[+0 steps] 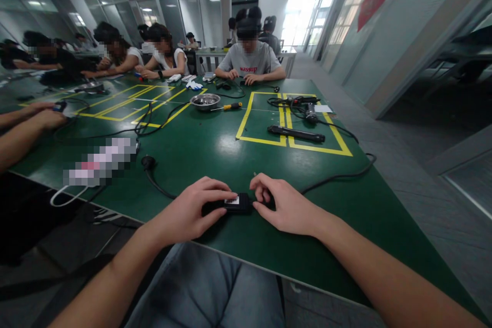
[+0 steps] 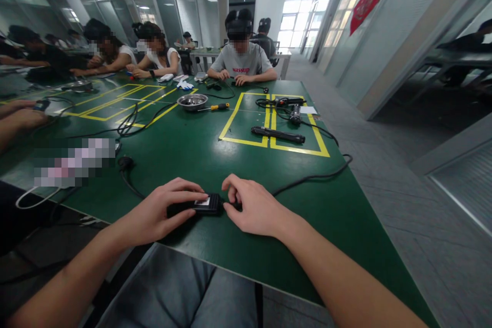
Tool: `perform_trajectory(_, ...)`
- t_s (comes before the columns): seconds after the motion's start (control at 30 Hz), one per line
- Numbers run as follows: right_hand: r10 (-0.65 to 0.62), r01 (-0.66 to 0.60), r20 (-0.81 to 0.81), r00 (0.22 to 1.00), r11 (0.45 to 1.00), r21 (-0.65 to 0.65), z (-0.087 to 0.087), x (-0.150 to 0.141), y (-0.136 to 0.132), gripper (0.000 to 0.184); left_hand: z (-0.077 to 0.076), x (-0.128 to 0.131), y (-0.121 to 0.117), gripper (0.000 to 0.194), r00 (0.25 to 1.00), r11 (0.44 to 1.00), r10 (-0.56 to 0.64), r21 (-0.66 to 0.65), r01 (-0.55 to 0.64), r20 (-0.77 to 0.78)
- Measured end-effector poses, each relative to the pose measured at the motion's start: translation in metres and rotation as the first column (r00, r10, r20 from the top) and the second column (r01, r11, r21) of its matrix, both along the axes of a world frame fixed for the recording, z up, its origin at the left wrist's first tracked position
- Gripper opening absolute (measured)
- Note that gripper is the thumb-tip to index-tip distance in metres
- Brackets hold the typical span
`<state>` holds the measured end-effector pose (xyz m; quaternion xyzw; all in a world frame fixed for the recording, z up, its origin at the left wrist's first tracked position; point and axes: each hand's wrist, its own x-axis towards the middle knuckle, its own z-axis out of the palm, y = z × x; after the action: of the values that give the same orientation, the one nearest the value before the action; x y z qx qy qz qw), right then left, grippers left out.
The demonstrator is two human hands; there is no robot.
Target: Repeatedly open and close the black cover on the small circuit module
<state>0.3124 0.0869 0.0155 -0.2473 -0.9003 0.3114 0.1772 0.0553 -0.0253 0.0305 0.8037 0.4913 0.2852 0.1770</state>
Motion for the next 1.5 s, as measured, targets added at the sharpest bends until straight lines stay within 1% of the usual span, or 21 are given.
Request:
perform_trajectory(0.07, 0.000, 0.000, 0.006, 1.000, 1.000, -0.014, -0.001, 0.001, 0.000, 0.032, -0.005, 0.002, -0.002, 0.036, 1.000, 1.000, -0.009, 0.001, 0.009, -0.003)
perform_trajectory(0.17, 0.009, -0.009, 0.014, 1.000, 1.000, 0.016, 0.000, 0.001, -0.001, 0.036, -0.010, 0.003, -0.001, 0.036, 1.000, 1.000, -0.003, 0.019, 0.003, -0.007)
perform_trajectory(0.27, 0.035, -0.036, 0.014, 0.999, 0.997, 0.072, 0.000, 0.000, -0.002, 0.032, -0.010, 0.003, -0.001, 0.036, 1.000, 1.000, 0.006, 0.022, -0.005, -0.022)
perform_trajectory(0.4, 0.045, -0.043, -0.026, 0.999, 0.996, 0.078, -0.003, -0.002, -0.003, 0.021, -0.009, 0.004, -0.001, 0.036, 0.999, 1.000, 0.011, 0.018, -0.010, -0.052)
perform_trajectory(0.6, 0.065, -0.059, -0.050, 0.997, 0.992, 0.111, -0.005, -0.002, -0.003, 0.021, -0.013, 0.005, -0.001, 0.037, 0.999, 0.998, 0.011, 0.064, -0.008, -0.052)
perform_trajectory(0.73, 0.058, -0.054, -0.040, 0.998, 0.994, 0.093, -0.006, -0.003, -0.002, 0.021, -0.016, 0.004, -0.001, 0.035, 1.000, 0.999, 0.020, 0.032, -0.020, -0.008)
perform_trajectory(0.8, 0.028, -0.026, -0.029, 0.999, 0.997, 0.066, -0.007, -0.003, -0.002, 0.028, -0.017, 0.005, -0.002, 0.038, 0.998, 0.999, 0.049, 0.011, -0.050, 0.034)
perform_trajectory(0.87, -0.017, 0.017, -0.023, 1.000, 1.000, 0.017, -0.007, -0.003, -0.002, 0.043, -0.019, 0.005, -0.002, 0.042, 0.989, 0.994, 0.106, -0.003, -0.106, 0.104)
perform_trajectory(0.9, -0.036, 0.036, -0.022, 0.999, 0.999, -0.008, -0.008, -0.003, -0.002, 0.049, -0.020, 0.005, -0.002, 0.041, 0.979, 0.989, 0.146, -0.004, -0.147, 0.144)
perform_trajectory(0.97, -0.051, 0.050, -0.027, 0.998, 0.998, -0.044, -0.008, -0.003, -0.003, 0.052, -0.022, 0.004, -0.001, 0.028, 0.948, 0.967, 0.246, 0.013, -0.254, 0.201)
perform_trajectory(1.03, -0.043, 0.041, -0.040, 0.998, 0.998, -0.048, -0.007, -0.004, -0.004, 0.045, -0.025, 0.004, 0.002, 0.013, 0.917, 0.931, 0.346, 0.046, -0.362, 0.197)
perform_trajectory(1.1, -0.022, 0.020, -0.049, 0.999, 0.999, -0.027, -0.006, -0.004, -0.004, 0.033, -0.027, 0.003, 0.005, 0.007, 0.905, 0.910, 0.397, 0.065, -0.410, 0.152)
perform_trajectory(1.2, 0.012, -0.010, -0.055, 0.998, 1.000, 0.026, -0.004, -0.003, -0.004, 0.019, -0.029, 0.003, 0.010, 0.011, 0.920, 0.920, 0.378, 0.071, -0.386, 0.106)
perform_trajectory(1.37, 0.025, -0.022, -0.053, 0.998, 0.998, 0.062, -0.003, -0.003, -0.002, 0.013, -0.026, 0.003, 0.005, 0.017, 0.915, 0.899, 0.399, 0.169, -0.403, 0.057)
perform_trajectory(1.43, 0.025, -0.021, -0.044, 0.999, 0.996, 0.086, -0.004, -0.003, -0.002, 0.013, -0.023, 0.003, 0.000, 0.015, 0.931, 0.919, 0.361, 0.154, -0.364, 0.045)
perform_trajectory(1.5, 0.016, -0.013, -0.033, 0.999, 0.994, 0.113, -0.005, -0.002, -0.002, 0.015, -0.020, 0.003, -0.004, 0.013, 0.956, 0.950, 0.292, 0.112, -0.291, 0.013)
